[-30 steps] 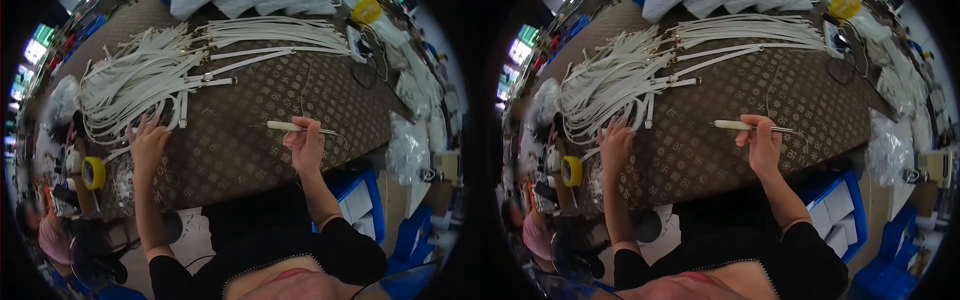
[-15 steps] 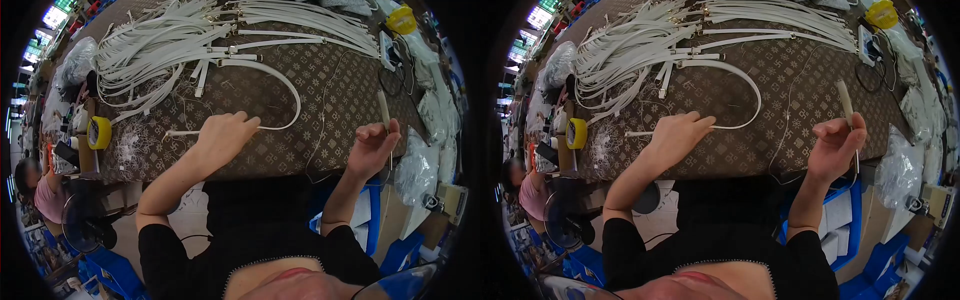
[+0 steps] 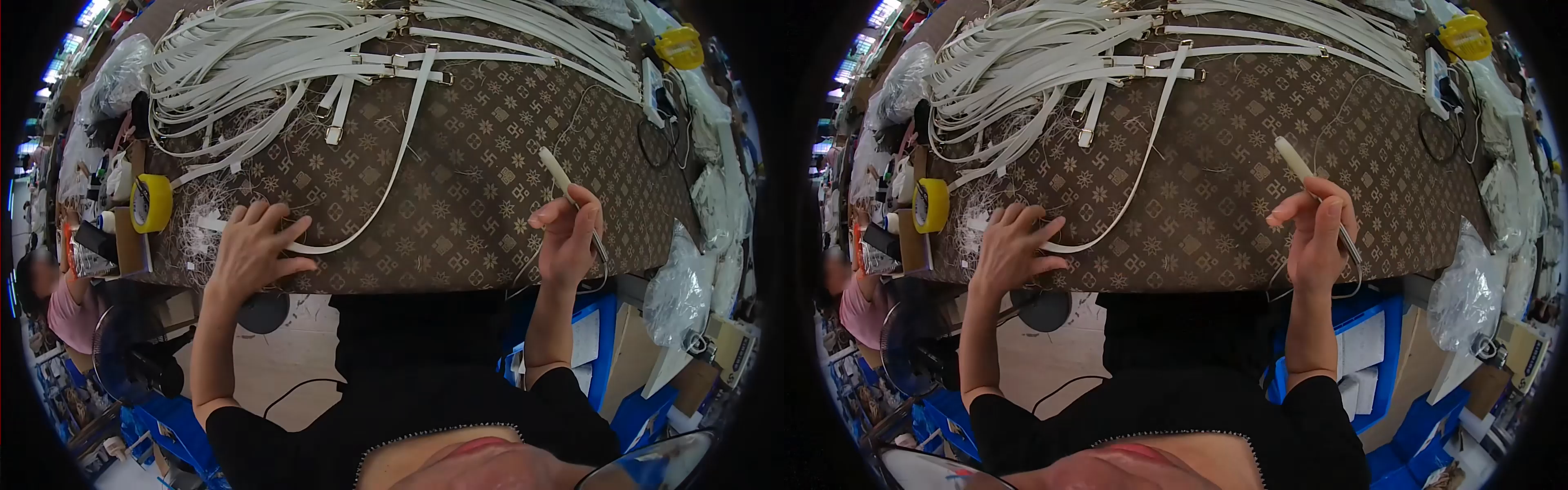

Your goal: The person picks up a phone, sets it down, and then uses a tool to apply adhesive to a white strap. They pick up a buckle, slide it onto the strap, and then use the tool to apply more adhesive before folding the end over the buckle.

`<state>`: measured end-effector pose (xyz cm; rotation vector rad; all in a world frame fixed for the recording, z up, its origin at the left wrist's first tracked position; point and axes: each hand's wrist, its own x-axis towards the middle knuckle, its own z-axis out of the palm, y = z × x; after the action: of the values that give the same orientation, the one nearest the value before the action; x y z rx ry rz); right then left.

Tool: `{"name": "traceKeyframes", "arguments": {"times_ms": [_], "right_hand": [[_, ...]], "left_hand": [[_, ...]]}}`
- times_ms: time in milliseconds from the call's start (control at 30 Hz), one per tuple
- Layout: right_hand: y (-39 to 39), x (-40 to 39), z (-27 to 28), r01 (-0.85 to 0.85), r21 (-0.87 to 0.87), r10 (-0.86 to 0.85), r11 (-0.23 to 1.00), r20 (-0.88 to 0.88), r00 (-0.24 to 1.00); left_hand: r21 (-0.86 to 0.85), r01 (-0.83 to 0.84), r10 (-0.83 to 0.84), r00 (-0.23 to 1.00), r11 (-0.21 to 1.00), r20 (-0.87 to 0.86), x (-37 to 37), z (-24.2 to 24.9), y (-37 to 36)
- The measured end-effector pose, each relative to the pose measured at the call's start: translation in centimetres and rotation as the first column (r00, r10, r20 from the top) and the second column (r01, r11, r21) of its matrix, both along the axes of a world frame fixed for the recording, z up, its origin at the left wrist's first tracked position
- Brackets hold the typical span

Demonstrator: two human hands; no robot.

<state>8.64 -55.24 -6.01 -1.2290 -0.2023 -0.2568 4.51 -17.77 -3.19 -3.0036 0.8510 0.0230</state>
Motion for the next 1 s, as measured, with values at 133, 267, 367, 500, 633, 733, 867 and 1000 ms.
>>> {"name": "traceKeyframes", "arguments": {"times_ms": [133, 267, 367, 500, 633, 733, 867, 1000], "right_hand": [[0.2, 0.5, -1.2, 0.027, 0.092, -0.02, 0.995, -0.076, 0.997], [0.4, 1.1, 0.1, -0.057, 0.17, 0.057, 0.984, 0.006, 0.998], [-0.1, 0.9, 0.7, -0.091, 0.123, 0.086, 0.988, 0.048, 0.995], [-0.5, 0.8, -0.2, -0.062, 0.141, 0.07, 0.988, -0.052, 0.996], [1.8, 0.9, -0.5, 0.032, -0.252, 0.025, 0.967, 0.219, 0.975], [3.2, 1.7, 0.8, -0.003, -0.398, 0.11, 0.917, 0.246, 0.963], [3.4, 2.1, 0.0, -0.075, -0.603, 0.208, 0.794, 0.153, 0.966], [3.8, 2.2, -0.4, -0.103, -0.727, 0.284, 0.679, 0.131, 0.95]], "left_hand": [[-0.231, -0.184, 0.213, 0.971, 0.955, 0.107, 2.2, -0.7, -3.2], [-0.402, -0.246, 0.328, 0.933, 0.882, 0.15, 6.2, -3.5, -10.9], [-0.432, -0.19, 0.292, 0.939, 0.882, 0.182, 7.6, -5.2, -12.1], [-0.637, -0.262, 0.155, 0.963, 0.725, -0.22, 4.9, -3.9, -11.4], [-0.55, -0.786, -0.367, 0.442, 0.282, -0.819, 4.5, -2.2, -9.2], [-0.483, -0.819, -0.433, 0.331, 0.31, -0.838, 4.3, -2.2, -8.8], [-0.523, -0.784, -0.433, 0.365, 0.334, -0.824, 4.1, -3.1, -8.6], [-0.552, -0.764, -0.452, 0.385, 0.334, -0.805, 3.9, -3.4, -8.4]]}}
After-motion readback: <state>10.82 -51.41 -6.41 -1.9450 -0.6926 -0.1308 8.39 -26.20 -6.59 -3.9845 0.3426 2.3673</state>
